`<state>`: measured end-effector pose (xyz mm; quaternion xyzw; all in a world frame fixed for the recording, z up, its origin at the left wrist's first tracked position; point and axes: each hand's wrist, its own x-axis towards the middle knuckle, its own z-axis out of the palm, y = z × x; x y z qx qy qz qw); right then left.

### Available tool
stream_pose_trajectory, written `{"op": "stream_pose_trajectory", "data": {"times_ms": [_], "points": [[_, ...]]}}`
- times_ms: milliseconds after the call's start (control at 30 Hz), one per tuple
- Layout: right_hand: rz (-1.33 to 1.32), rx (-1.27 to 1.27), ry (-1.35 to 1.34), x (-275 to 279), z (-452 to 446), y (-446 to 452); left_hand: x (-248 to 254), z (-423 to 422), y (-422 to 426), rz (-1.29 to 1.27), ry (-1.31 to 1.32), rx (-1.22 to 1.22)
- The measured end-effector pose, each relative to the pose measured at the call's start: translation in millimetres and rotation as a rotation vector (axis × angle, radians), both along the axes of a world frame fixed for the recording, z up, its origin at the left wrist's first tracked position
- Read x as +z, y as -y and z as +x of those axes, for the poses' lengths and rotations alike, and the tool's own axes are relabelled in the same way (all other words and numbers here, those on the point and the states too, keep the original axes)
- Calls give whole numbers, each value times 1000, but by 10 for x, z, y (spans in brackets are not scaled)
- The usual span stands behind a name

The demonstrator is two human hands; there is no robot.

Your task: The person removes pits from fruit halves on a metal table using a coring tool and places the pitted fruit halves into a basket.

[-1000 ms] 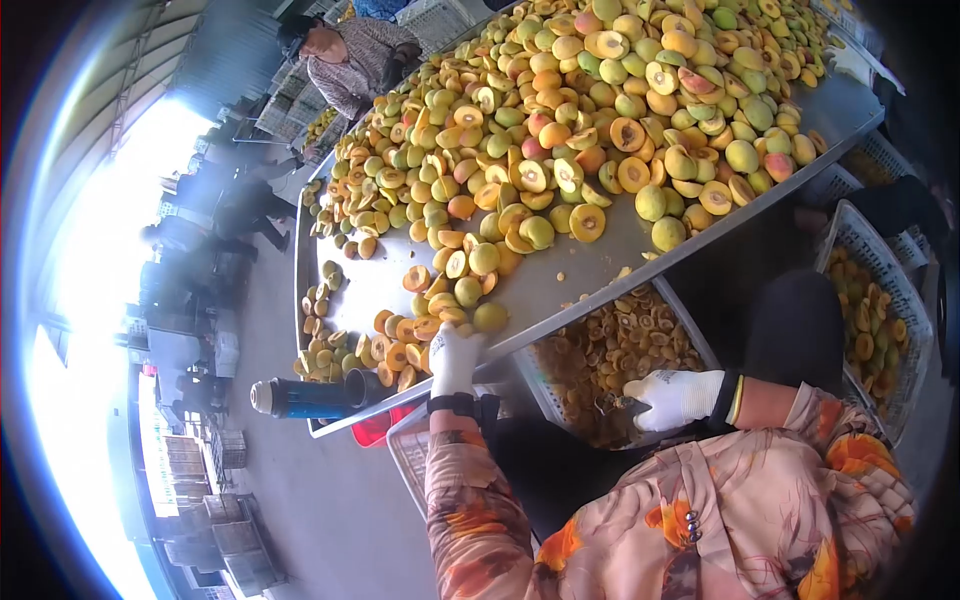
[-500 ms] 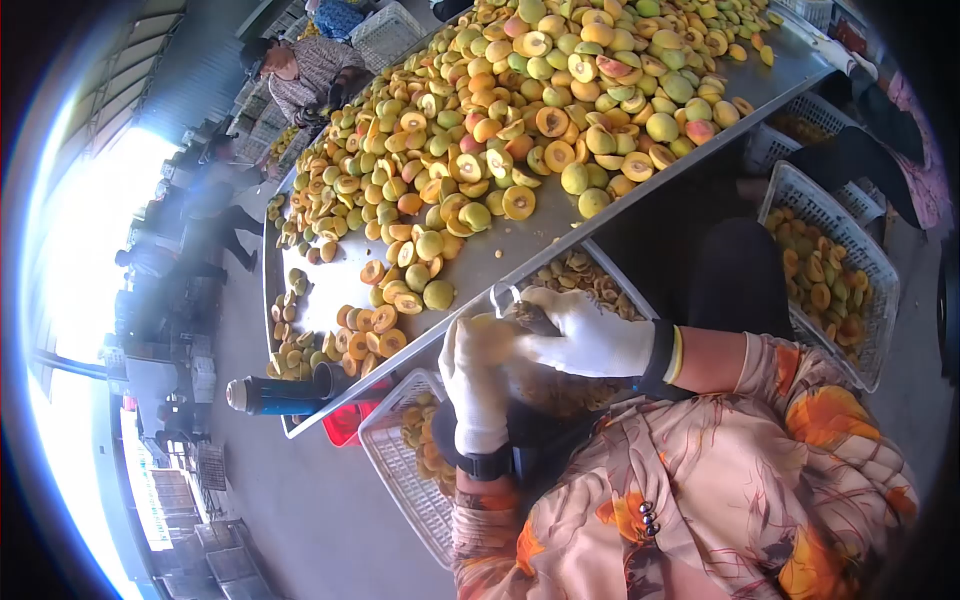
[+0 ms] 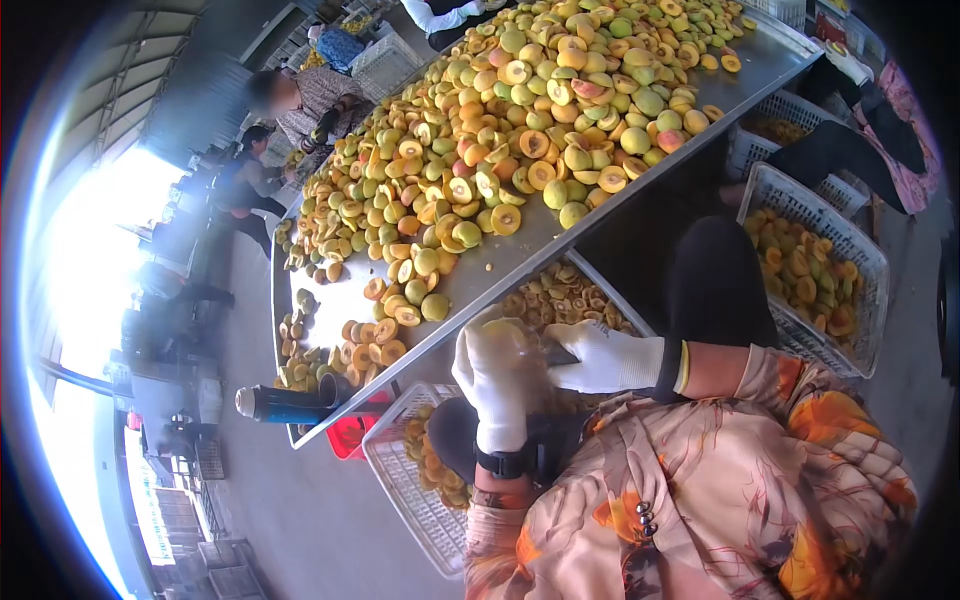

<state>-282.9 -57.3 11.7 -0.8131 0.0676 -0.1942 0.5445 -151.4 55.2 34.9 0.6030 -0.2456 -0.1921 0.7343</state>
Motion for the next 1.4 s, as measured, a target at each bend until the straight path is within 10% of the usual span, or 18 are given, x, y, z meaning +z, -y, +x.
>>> {"op": "stream_pose_trajectory", "data": {"times_ms": [867, 1000, 1200, 1300, 1400], "points": [[214, 391, 128, 110, 282, 90, 51, 4, 164, 21, 124, 91], [575, 607, -425, 325, 213, 289, 244, -7, 255, 45, 52, -59], [1333, 874, -500, 130, 180, 368, 139, 105, 309, 26, 9, -218], [1321, 964, -489, 15, 229, 426, 79, 137, 251, 65, -18, -124], [712, 733, -651, 17, 254, 515, 80, 466, -58, 48, -164, 113]]}}
